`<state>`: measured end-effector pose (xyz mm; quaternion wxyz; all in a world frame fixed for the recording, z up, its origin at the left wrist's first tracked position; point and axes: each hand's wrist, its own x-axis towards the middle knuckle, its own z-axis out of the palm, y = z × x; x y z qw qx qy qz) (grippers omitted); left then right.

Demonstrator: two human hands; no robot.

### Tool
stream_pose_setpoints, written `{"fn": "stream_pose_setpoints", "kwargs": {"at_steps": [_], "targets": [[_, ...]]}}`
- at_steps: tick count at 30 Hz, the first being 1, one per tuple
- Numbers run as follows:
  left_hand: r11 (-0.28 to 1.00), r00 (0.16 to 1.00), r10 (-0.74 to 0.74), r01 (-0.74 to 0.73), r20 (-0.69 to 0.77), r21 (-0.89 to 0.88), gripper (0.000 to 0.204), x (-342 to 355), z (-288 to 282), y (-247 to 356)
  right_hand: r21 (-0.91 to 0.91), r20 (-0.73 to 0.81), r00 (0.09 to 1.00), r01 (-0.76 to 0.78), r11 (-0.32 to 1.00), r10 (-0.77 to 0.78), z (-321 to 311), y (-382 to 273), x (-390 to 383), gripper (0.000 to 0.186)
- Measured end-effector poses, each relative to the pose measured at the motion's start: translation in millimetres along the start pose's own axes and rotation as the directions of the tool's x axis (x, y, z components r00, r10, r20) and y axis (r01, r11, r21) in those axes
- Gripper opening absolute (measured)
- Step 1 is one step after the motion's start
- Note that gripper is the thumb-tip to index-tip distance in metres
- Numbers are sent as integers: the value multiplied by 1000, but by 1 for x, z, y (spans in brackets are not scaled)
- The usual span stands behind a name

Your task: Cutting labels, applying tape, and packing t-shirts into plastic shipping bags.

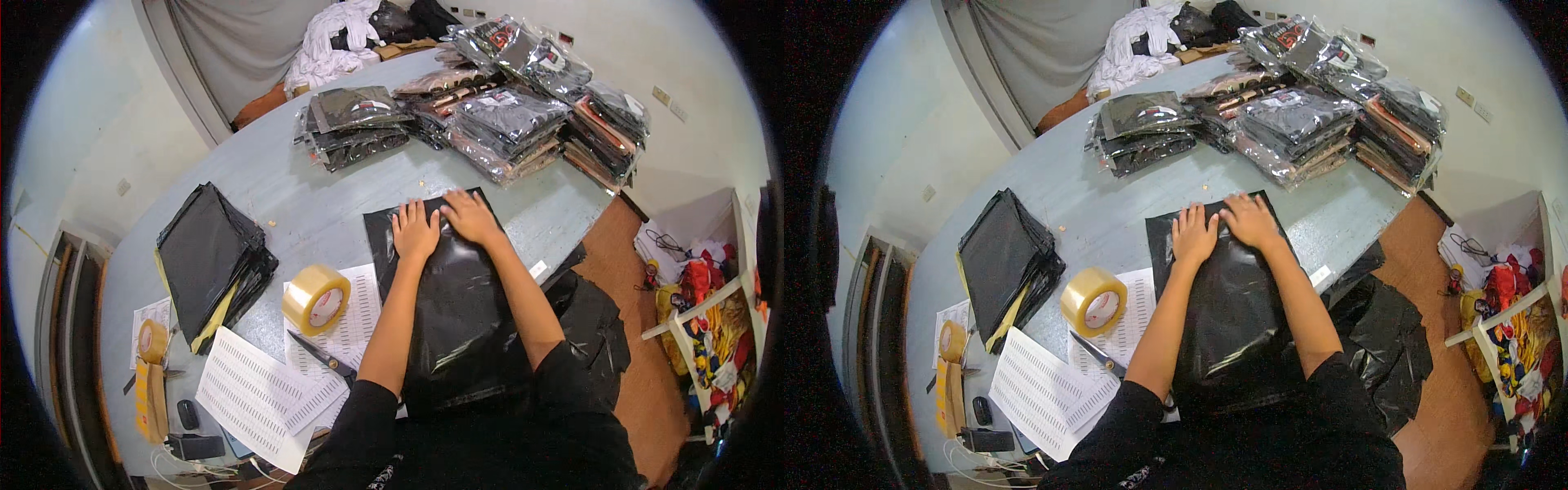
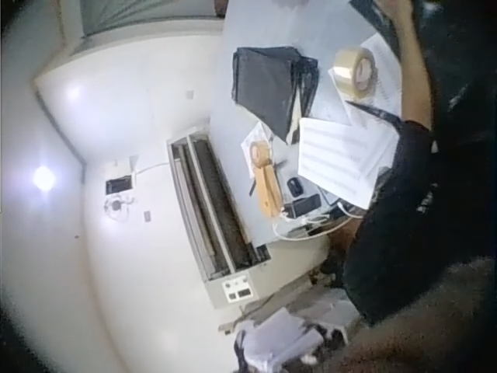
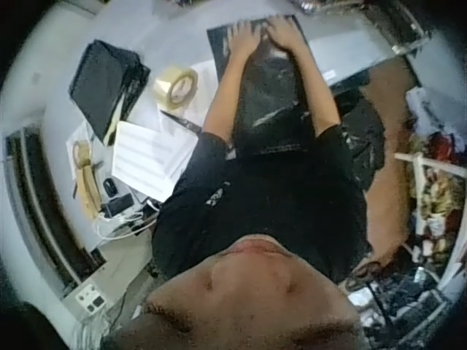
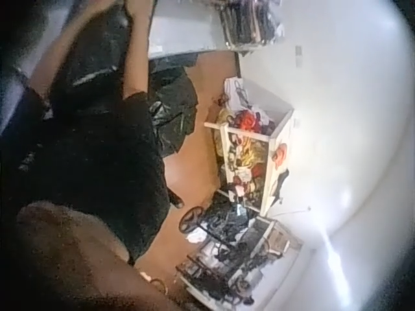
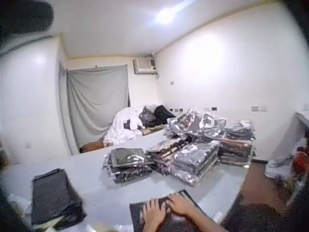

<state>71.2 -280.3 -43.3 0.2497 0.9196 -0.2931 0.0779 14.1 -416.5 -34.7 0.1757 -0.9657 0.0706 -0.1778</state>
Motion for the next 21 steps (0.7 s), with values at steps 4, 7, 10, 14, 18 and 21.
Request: {"fn": "stream_pose_setpoints", "kwargs": {"at_steps": [4,7,10,14,18,21], "targets": [[993,994,-98,101,-49,61,60,-1,-5,-21,-56,-30,974,-224,973,223,-9,14,-1,47],[980,980,-190,193,-65,52,59,1,-5,-24,-91,-158,933,-341,936,324,-2,32,-5,48],[859,901,-432,427,-45,282,58,5,-13,-12,-213,-214,901,-420,882,377,-3,37,-8,46],[979,986,-110,129,-124,155,52,-6,-6,8,-86,-87,994,51,995,-59,0,16,-9,45],[996,994,-41,49,-102,72,56,-30,9,22,7,45,973,226,974,-227,-6,4,-24,49],[997,988,55,-46,-144,63,55,-46,-2,9,-48,30,984,175,983,-173,-17,5,-41,51]]}}
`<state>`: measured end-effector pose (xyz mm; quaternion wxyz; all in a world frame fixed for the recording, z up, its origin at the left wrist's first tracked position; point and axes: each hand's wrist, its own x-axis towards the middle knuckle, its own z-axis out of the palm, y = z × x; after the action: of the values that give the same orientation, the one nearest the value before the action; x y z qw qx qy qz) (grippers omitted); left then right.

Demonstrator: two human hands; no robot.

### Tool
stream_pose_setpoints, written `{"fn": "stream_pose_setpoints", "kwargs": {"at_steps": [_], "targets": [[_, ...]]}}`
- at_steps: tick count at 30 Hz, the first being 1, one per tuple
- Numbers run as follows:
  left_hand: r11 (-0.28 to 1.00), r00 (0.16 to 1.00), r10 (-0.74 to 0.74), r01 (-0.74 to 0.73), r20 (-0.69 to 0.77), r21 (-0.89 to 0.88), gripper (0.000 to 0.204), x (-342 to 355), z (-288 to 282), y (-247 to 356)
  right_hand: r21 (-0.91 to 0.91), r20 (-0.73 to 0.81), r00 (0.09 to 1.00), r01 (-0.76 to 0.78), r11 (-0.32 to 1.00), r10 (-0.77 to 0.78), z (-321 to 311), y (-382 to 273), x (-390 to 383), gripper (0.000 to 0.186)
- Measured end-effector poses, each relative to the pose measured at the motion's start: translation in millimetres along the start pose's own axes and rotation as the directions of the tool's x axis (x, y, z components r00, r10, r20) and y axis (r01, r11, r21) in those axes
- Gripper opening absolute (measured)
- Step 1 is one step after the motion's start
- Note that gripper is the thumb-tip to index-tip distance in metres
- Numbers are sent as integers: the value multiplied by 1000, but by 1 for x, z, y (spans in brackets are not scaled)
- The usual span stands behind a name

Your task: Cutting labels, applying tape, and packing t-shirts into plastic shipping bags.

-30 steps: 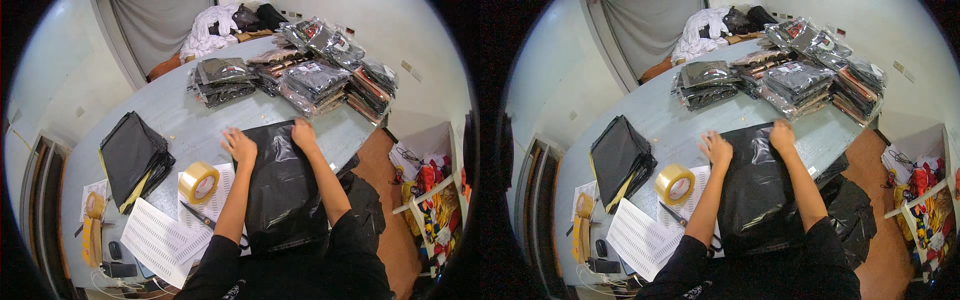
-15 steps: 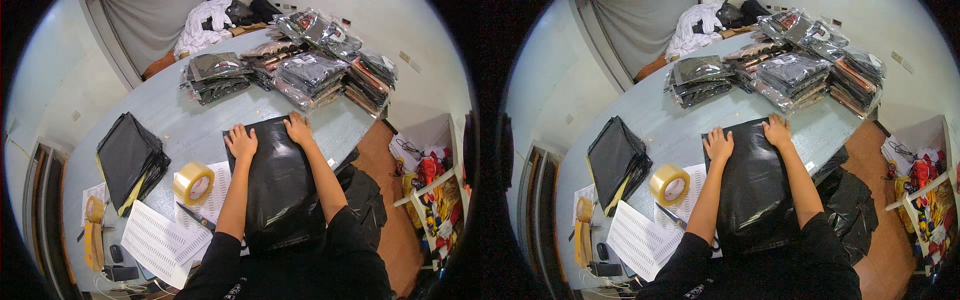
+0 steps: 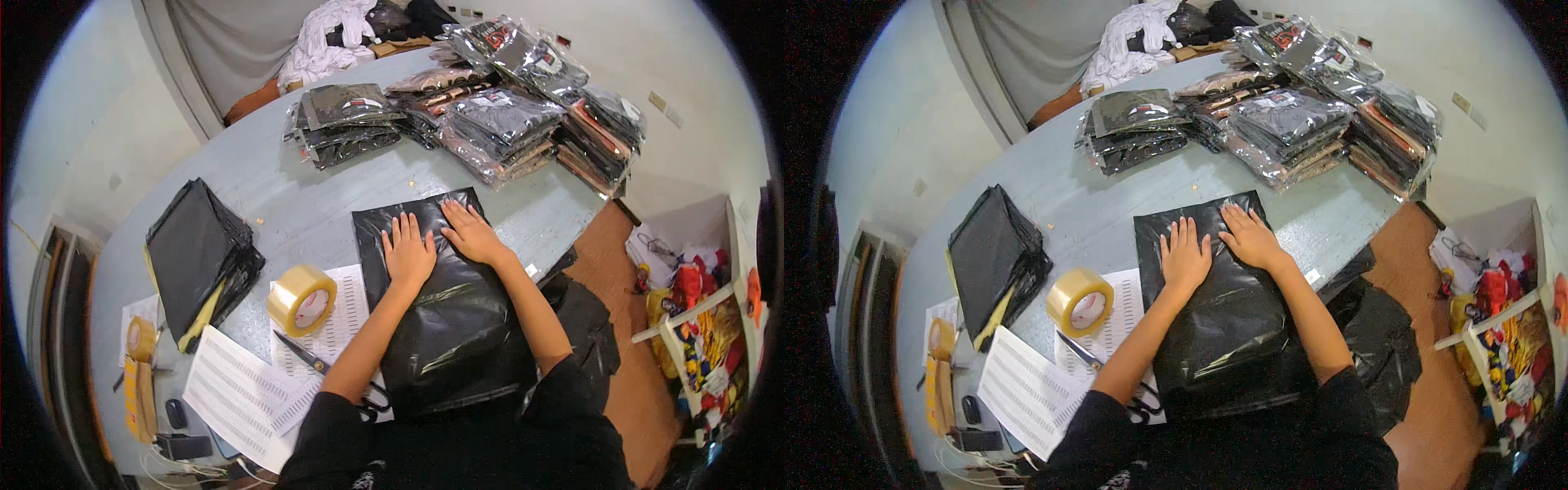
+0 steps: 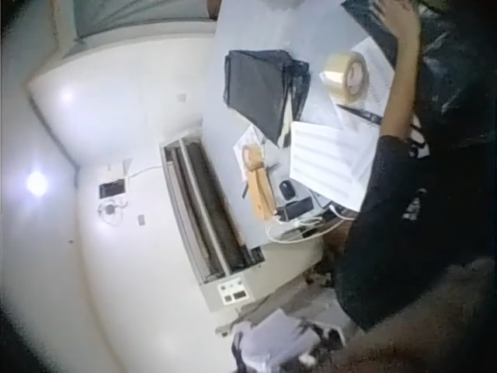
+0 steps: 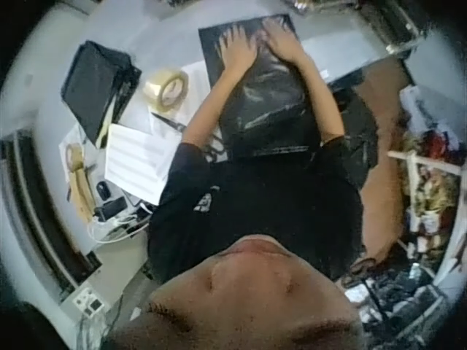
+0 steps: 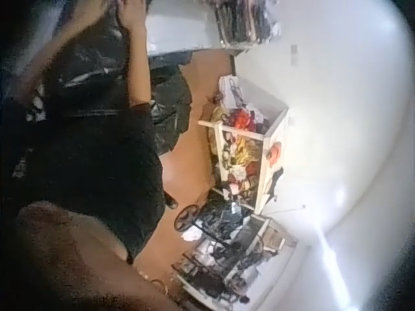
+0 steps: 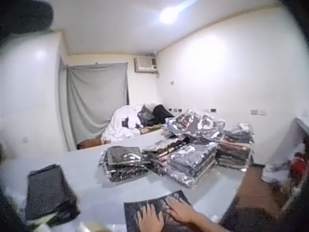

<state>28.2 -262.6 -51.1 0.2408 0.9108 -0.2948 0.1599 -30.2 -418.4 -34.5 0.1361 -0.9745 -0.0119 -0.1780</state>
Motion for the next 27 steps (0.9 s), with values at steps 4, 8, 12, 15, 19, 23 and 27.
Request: {"fn": "stream_pose_setpoints", "kwargs": {"at_steps": [4,8,12,15,19,23,27], "targets": [[984,984,178,-178,-5,33,59,-32,-18,1,-125,-22,1000,-15,992,12,-11,-11,-23,50],[935,932,355,-354,68,-28,66,-51,-45,-6,-52,28,969,247,968,-246,-24,-30,-47,50],[914,910,406,-404,85,-41,68,-39,-45,-12,-82,70,953,300,950,-295,-37,-27,-50,52],[904,902,425,-427,83,7,65,-22,-37,-9,-91,71,960,276,957,-270,-36,-14,-37,52],[809,797,587,-572,142,-131,53,-30,-40,-8,-48,105,959,269,962,-263,-43,-2,-55,46],[746,707,666,-641,238,-181,42,-62,-71,-24,106,217,949,211,972,-229,-73,-11,-95,46],[757,665,648,-613,370,-224,42,-83,-95,-39,227,288,943,103,969,-167,-89,-5,-132,55]]}}
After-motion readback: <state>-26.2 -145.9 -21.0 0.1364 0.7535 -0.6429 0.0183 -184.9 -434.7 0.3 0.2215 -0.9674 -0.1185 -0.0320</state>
